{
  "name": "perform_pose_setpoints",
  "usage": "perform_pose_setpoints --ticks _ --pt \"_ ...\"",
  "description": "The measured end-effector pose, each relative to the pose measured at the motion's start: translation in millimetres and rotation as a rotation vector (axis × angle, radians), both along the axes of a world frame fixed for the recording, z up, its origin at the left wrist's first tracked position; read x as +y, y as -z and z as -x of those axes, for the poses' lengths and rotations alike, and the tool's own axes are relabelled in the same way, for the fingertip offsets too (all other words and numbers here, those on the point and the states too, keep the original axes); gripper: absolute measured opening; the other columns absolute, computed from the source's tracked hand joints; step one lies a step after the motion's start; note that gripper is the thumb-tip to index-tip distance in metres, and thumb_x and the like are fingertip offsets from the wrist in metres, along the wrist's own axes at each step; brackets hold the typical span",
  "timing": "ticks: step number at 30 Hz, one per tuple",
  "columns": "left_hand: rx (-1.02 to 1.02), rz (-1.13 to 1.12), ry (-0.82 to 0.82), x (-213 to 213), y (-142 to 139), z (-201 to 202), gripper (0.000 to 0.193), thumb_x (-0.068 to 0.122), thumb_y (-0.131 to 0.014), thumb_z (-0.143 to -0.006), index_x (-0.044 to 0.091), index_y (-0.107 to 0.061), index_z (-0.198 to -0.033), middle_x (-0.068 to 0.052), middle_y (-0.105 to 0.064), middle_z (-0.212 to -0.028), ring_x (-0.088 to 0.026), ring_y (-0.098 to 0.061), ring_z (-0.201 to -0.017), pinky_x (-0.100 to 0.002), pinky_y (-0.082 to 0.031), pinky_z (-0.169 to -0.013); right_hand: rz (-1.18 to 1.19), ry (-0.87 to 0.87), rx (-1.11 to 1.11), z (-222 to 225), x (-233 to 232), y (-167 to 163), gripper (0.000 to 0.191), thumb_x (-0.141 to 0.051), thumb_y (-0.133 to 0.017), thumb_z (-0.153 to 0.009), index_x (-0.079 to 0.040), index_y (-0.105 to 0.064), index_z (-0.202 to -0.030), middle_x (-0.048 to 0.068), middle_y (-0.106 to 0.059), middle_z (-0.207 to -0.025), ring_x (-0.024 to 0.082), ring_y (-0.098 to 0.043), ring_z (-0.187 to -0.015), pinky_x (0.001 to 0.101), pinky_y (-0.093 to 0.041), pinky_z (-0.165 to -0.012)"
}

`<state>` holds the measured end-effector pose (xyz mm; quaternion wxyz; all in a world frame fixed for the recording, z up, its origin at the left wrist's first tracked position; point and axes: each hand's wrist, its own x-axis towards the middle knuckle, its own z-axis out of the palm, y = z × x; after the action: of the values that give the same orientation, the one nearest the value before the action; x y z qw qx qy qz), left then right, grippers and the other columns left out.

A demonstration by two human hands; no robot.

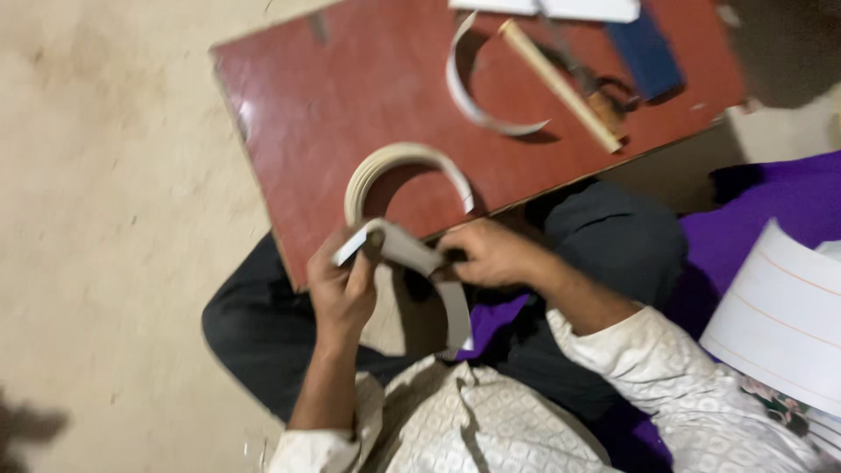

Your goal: The person sits on the floor and applies double-sided adhesive tape to curved white strip pieces, peeling the backing and pressing the tape along each curved strip one at a time, stacking finished strips on the table. At the end the person picks up a large roll of printed tape and positions it on the table.

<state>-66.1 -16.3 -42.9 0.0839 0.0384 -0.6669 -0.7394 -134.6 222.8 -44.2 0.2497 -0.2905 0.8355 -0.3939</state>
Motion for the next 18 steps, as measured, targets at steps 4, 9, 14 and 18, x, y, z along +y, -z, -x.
perform_pose_setpoints --ticks 4,9,14,18 --pt "-0.187 0.02 0.16 11.6 -4.6 12.2 0.019 0.015 -0.068 -0.101 -0.003 -0.074 -0.104 0.001 -0.067 -0.078 -0.007 -0.056 -0.067 -0.024 -0.045 -0.057 0.317 0.152 -0.028 4.8 -0.3 -27.3 0.04 -0.025 -0.083 -0.086 -0.001 -0.069 -0.115 0.008 -0.074 -0.1 0.013 -0.069 -0.09 0.031 -0.058 -0.078" --pt "-0.196 -0.144 0.301 34.2 -2.6 14.9 0.026 0.023 -0.06 -0.104 -0.001 -0.071 -0.105 0.004 -0.066 -0.084 -0.004 -0.056 -0.073 -0.023 -0.046 -0.063 0.527 0.289 -0.195 13.0 -4.3 -42.9 0.033 -0.018 -0.074 -0.095 0.0 -0.068 -0.123 0.003 -0.075 -0.105 0.009 -0.071 -0.097 0.0263 -0.058 -0.085" --pt "-0.208 -0.047 0.364 41.6 -2.0 21.9 0.028 0.023 -0.061 -0.108 -0.002 -0.071 -0.1 0.002 -0.063 -0.079 -0.005 -0.054 -0.071 -0.023 -0.045 -0.061 0.646 0.381 -0.319 18.2 -6.5 -29.8 0.024 -0.008 -0.07 -0.098 0.002 -0.069 -0.12 0.002 -0.073 -0.102 0.007 -0.067 -0.092 0.0242 -0.056 -0.081" --pt "-0.153 -0.119 0.201 39.1 -4.5 30.4 0.014 0.011 -0.069 -0.102 -0.003 -0.067 -0.105 -0.001 -0.069 -0.086 -0.007 -0.062 -0.073 -0.023 -0.05 -0.062 0.721 0.389 -0.396 12.3 -8.6 -15.2 0.02 -0.004 -0.071 -0.099 0.002 -0.068 -0.118 0.002 -0.071 -0.102 0.007 -0.066 -0.092 0.0238 -0.055 -0.08"
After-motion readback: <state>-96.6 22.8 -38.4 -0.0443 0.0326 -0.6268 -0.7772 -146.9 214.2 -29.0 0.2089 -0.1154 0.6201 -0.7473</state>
